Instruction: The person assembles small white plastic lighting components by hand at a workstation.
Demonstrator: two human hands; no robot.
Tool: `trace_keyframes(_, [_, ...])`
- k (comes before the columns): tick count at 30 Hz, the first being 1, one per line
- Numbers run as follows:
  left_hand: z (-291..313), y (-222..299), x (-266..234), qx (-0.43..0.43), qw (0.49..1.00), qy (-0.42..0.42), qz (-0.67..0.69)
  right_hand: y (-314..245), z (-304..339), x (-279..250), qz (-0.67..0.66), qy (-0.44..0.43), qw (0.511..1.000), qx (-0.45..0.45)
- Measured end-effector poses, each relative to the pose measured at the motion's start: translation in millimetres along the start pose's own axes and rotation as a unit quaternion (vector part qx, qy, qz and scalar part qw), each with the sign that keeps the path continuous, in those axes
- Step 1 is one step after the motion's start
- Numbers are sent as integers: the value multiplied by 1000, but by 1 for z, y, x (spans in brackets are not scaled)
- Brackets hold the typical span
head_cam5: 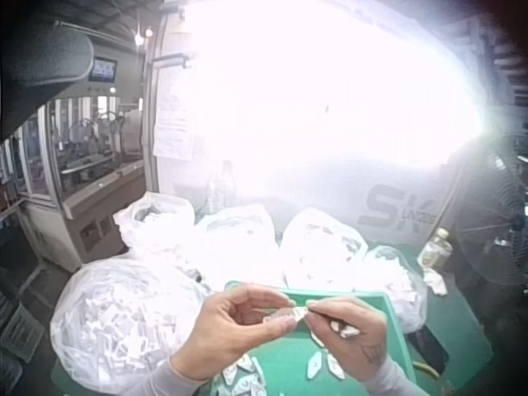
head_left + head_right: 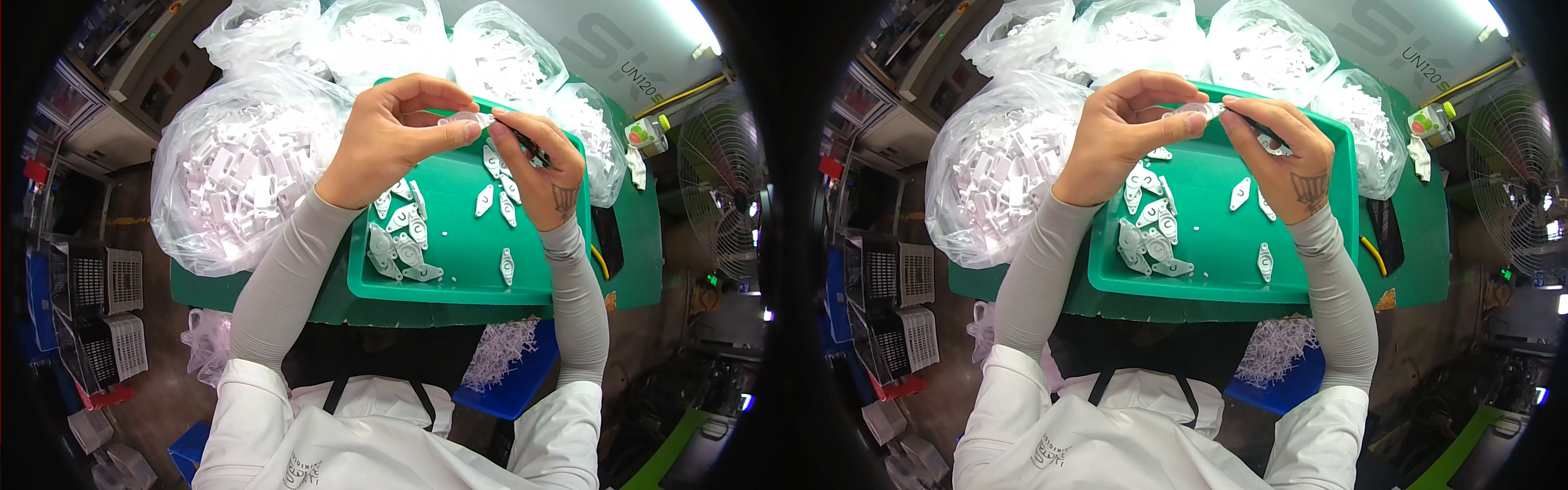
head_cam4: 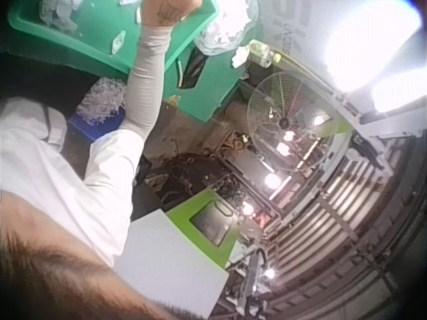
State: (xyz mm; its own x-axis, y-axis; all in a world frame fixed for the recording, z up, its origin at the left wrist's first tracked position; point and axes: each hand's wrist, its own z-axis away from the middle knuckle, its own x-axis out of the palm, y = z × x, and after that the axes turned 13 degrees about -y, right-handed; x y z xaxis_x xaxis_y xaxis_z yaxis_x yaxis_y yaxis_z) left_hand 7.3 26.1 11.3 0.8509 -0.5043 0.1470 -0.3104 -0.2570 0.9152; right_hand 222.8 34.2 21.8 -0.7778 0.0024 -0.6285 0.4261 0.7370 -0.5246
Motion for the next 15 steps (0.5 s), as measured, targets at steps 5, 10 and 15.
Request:
trace_keyframes(5, [0,2,1,-9,1000,6,-6,-3,0,1,-7,0,1000,28])
trace_keyframes(10, [0,2,2,-1,1000,5,6,-3,0,1,-4,9,999,41])
trace_keyframes(15, [0,1,1,5,1000,3,7,-2,0,1,-8,12,999,31])
